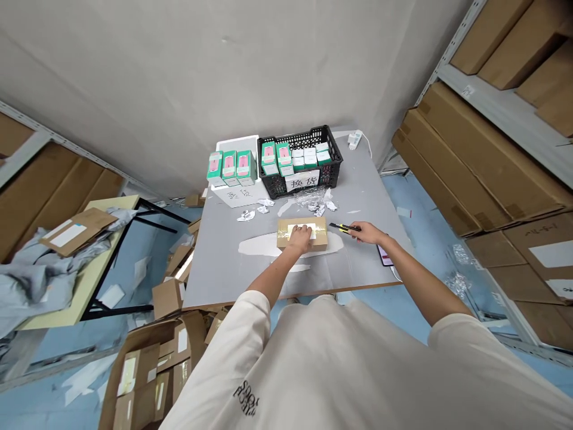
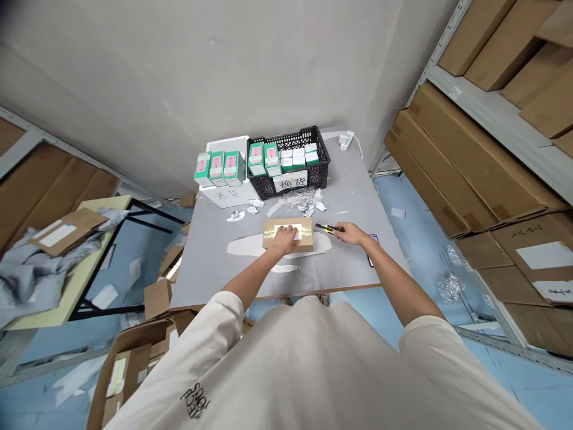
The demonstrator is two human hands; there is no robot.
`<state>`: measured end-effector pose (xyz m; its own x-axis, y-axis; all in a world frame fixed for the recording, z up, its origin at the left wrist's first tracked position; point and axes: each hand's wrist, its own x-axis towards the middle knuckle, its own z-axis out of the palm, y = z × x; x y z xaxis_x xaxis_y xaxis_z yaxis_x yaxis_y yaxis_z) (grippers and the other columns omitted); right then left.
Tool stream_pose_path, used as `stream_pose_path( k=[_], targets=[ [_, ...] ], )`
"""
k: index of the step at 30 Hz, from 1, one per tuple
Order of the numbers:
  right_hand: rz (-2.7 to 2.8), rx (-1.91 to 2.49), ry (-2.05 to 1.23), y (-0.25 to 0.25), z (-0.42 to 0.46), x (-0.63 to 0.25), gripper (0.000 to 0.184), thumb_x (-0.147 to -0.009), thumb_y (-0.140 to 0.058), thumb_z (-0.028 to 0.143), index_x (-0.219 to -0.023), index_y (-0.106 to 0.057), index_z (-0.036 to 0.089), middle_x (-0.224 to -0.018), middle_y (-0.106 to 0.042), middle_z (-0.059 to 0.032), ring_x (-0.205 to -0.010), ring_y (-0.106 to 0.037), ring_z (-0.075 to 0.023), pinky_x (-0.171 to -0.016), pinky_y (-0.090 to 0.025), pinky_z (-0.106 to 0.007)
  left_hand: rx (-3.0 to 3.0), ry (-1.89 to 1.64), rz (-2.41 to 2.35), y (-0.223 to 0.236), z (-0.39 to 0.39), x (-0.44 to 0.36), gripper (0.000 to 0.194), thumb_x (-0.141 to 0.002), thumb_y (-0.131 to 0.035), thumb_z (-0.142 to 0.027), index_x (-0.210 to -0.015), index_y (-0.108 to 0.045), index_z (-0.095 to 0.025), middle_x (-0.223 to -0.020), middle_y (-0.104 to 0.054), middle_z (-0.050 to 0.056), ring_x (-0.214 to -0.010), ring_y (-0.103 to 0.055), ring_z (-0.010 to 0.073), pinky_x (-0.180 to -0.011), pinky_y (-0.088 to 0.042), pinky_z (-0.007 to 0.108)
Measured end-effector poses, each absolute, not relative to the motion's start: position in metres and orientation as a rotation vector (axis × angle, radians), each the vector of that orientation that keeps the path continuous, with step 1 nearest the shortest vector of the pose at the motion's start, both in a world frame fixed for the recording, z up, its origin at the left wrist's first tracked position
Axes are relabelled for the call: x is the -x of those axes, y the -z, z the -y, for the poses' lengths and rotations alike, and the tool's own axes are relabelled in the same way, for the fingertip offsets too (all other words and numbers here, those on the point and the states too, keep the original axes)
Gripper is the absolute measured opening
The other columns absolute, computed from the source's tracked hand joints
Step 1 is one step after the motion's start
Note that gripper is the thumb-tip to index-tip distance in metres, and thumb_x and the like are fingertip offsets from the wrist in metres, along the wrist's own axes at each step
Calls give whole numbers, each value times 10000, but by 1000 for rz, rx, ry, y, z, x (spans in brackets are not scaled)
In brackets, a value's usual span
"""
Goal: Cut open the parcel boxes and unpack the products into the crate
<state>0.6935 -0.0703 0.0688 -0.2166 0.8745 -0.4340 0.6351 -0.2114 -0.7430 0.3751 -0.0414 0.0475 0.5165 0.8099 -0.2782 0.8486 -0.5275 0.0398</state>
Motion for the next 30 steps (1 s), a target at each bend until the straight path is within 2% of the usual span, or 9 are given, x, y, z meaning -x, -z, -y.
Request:
stream_pose_path(
  k=[7,10,15,19,22,24,27,30],
  targets=[
    [2032,1717,-1374,-69,56,-689,327,-936,-588,495,-1014,-706,200,-829,-719,-23,-678,-660,-159,-668,-489,-242,-2570,365,-1460,-46,50,-379,649,-847,-735,-329,-1412,-467,-155,-1380,-570,183,-1355,-522,294,-1246,-209,459],
    [2280,1742,-1214,-70,41,-690,326,-944,-571,468,-1082,-735,223,-874,-746,-33,-762,-666,-188,-693,-460,-254,-2577,333,-1467,-44,53,-380,673,-846,-742,-325,-1427,-449,-153,-1375,-565,187,-1383,-488,297,-1248,-207,465],
    [2633,1806,-839,-75,9,-677,299,-937,-572,384,-1157,-752,290,-1100,-762,-67,-979,-676,-255,-789,-444,-300,-2595,261,-1483,-38,57,-377,697,-840,-746,-313,-1444,-425,-180,-1363,-563,163,-1364,-496,289,-1251,-206,464],
    [2750,1767,-789,-79,-6,-659,241,-925,-582,336,-1083,-759,291,-1062,-764,-76,-988,-681,-269,-831,-450,-330,-2588,205,-1484,-37,61,-373,711,-840,-744,-306,-1454,-408,-179,-1357,-553,157,-1353,-500,287,-1255,-199,455],
    [2720,1753,-924,-79,-4,-657,232,-912,-586,354,-1045,-757,270,-986,-767,-64,-904,-684,-248,-771,-465,-315,-2567,186,-1479,-39,64,-371,713,-850,-729,-302,-1466,-386,-196,-1373,-543,152,-1346,-507,289,-1254,-200,465],
    [2617,1734,-1166,-77,4,-662,244,-911,-585,409,-998,-754,256,-881,-759,-41,-800,-677,-212,-708,-471,-288,-2553,182,-1484,-41,65,-371,708,-854,-722,-302,-1467,-379,-212,-1378,-545,148,-1350,-508,291,-1252,-205,472],
    [2331,1701,-1561,-71,24,-673,334,-885,-604,537,-951,-736,237,-750,-725,-17,-672,-653,-169,-624,-476,-258,-2539,186,-1487,-42,64,-371,699,-850,-729,-310,-1455,-394,-209,-1374,-551,147,-1347,-514,289,-1253,-205,466],
    [2095,1616,-1728,-67,51,-680,443,-831,-634,638,-927,-720,215,-701,-699,-16,-631,-633,-164,-578,-473,-251,-2546,172,-1490,-41,62,-371,698,-840,-746,-313,-1441,-419,-176,-1359,-556,158,-1330,-528,286,-1253,-204,437]
  ],
)
